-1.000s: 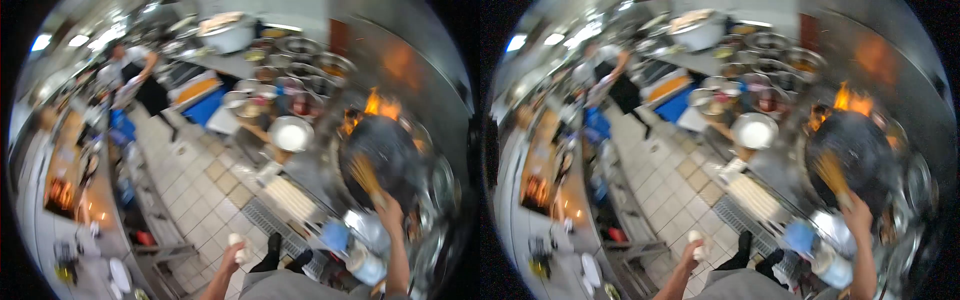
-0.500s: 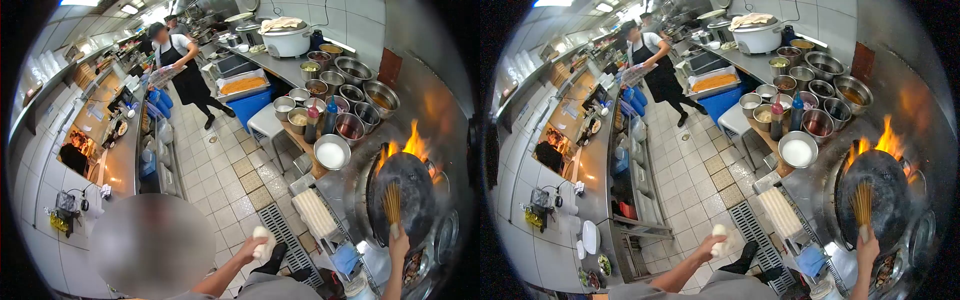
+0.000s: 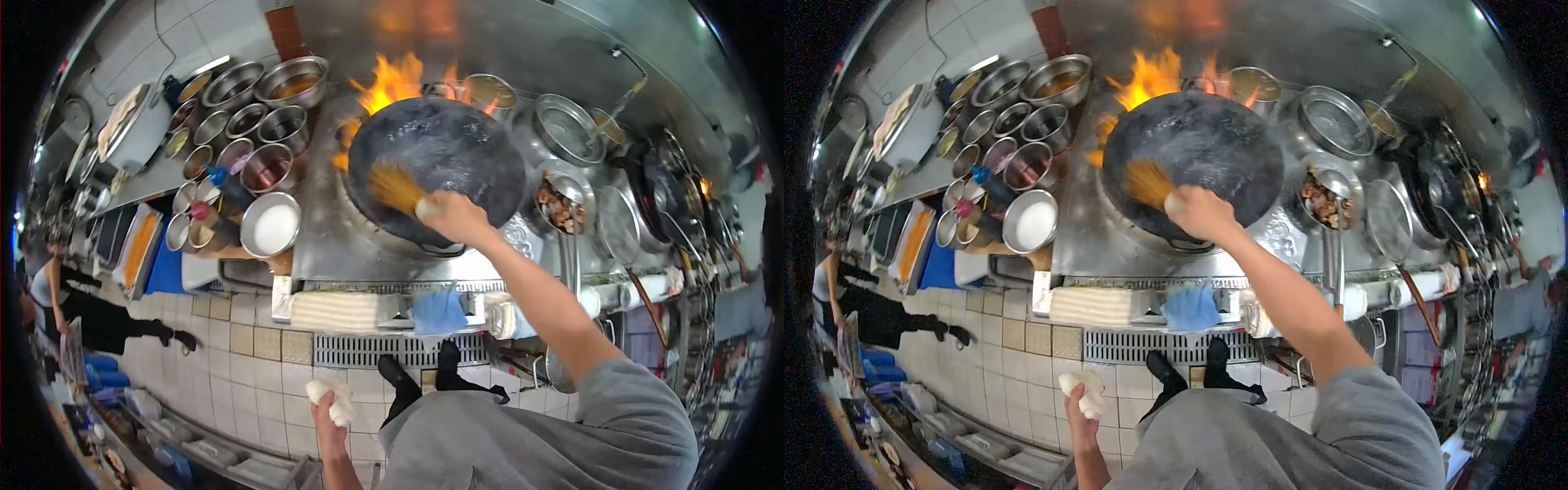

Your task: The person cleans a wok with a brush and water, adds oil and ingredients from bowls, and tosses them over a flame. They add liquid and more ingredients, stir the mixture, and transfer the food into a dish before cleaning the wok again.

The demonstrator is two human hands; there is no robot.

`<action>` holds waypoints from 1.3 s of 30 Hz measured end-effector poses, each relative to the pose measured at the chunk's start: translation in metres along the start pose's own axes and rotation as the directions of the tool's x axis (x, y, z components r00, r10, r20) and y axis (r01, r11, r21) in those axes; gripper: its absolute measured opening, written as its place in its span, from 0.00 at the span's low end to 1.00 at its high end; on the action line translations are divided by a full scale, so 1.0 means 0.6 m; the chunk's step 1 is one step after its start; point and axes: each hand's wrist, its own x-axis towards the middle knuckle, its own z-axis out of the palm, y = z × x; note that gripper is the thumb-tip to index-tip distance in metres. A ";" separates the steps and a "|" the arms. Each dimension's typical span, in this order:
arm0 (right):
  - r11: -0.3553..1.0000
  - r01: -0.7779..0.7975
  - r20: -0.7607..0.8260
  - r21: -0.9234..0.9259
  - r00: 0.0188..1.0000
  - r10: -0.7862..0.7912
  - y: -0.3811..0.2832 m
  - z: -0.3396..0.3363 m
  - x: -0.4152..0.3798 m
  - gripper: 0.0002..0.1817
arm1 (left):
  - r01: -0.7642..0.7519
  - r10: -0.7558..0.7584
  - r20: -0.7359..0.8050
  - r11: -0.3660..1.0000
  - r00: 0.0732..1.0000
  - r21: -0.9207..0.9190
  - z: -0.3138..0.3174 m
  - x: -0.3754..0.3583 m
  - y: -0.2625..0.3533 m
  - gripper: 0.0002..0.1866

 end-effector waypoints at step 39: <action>0.579 -0.108 -0.131 -0.808 0.991 0.002 0.101 -0.336 -0.033 0.19 | 0.098 -0.099 0.000 0.988 0.995 0.120 -0.048 0.050 -0.050 0.18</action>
